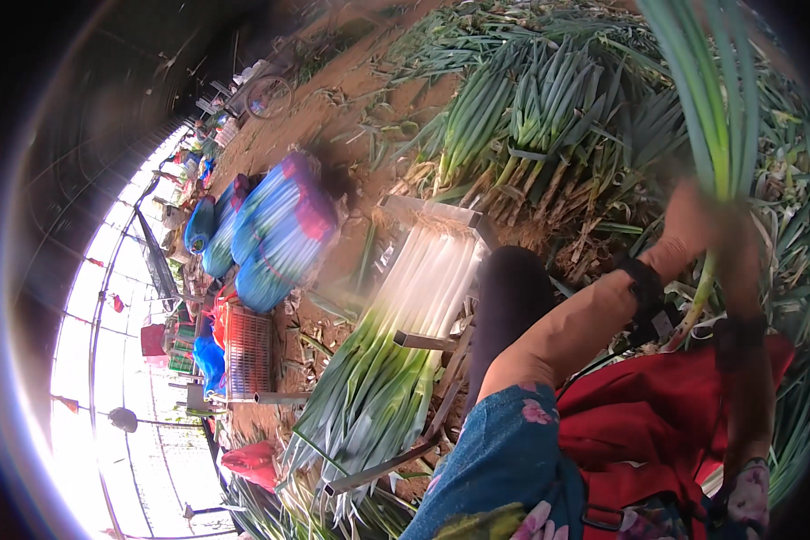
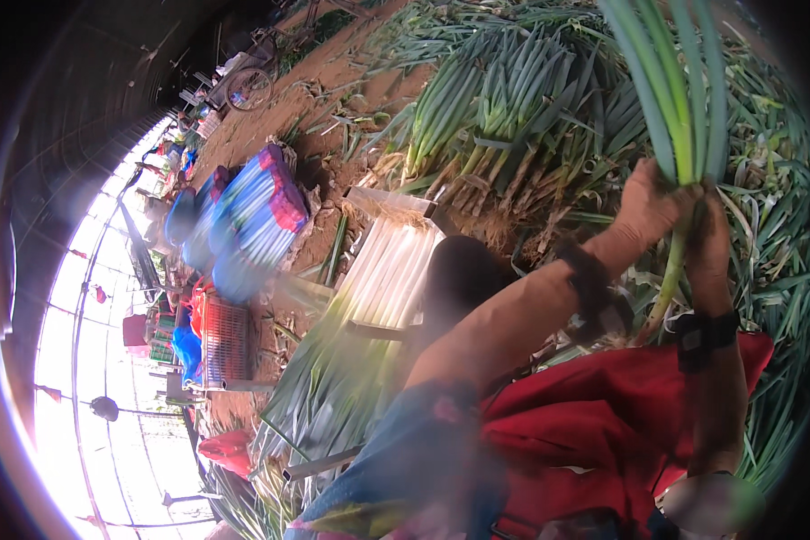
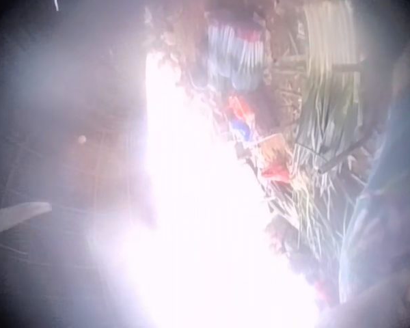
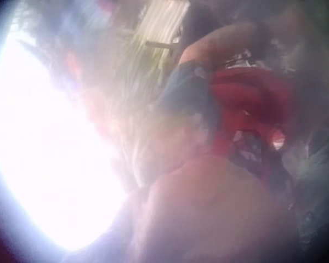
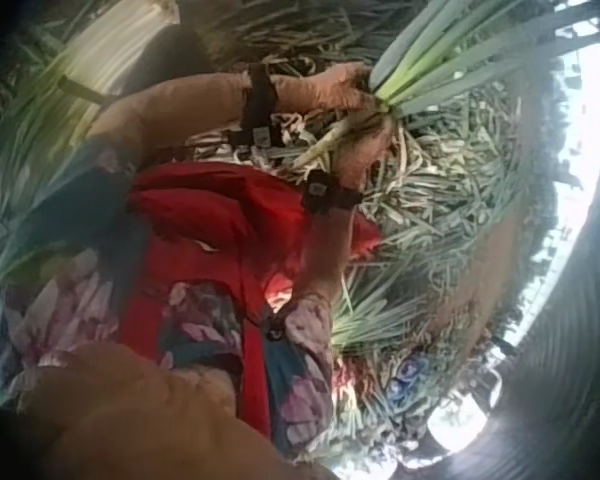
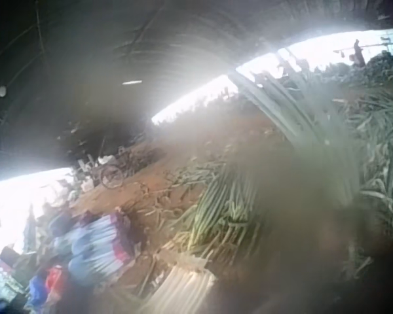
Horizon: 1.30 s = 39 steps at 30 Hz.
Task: The person sits on the ground and uses a knife to trim the roots and outer layers of large green onions. They gather the trimmed vegetables into a neat pile on a metal tray.
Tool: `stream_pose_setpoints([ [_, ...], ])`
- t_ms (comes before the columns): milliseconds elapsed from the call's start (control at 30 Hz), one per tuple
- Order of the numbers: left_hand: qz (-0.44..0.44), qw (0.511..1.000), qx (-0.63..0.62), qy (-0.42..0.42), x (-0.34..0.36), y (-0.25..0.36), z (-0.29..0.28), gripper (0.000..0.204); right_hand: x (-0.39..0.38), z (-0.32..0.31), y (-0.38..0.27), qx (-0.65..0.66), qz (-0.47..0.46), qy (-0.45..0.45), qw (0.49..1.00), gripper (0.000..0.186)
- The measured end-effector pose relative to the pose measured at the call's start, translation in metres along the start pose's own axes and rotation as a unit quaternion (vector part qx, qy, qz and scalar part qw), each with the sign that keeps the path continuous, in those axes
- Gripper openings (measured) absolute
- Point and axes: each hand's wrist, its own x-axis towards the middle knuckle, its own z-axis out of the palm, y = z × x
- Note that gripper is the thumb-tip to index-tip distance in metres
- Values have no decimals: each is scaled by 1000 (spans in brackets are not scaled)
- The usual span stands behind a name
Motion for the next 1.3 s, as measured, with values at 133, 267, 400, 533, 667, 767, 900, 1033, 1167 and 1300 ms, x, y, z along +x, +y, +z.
stream_pose_setpoints([
  [133,12,994,-99,-50,23,-16,-23,38,-6,42,-59,-53,-35,-140,988,39],
  [267,-9,990,-143,-10,-16,17,-87,45,-3,39,-28,-176,31,-257,950,29],
  [400,-90,985,-146,-25,10,17,-95,46,-1,50,-19,-108,123,-200,966,43],
  [533,-140,982,-130,-3,8,19,-90,48,0,47,-14,-152,101,-200,963,52],
  [667,-148,980,-131,-16,2,20,-86,43,2,69,-20,-159,159,-172,959,44],
  [767,-145,980,-133,-1,0,14,-87,41,0,85,-26,-157,190,-168,955,44],
  [900,-159,977,-141,0,-2,15,-88,39,-4,90,-13,-124,184,-152,963,43],
  [1033,-146,977,-152,-8,-5,14,-85,39,-3,90,0,-168,173,-122,963,42],
  [1167,-150,979,-136,-26,-3,10,-89,36,-5,89,3,-172,127,-114,970,39],
  [1300,-132,977,-156,-57,-9,16,-85,38,-11,86,-16,-172,173,-120,962,36],
])
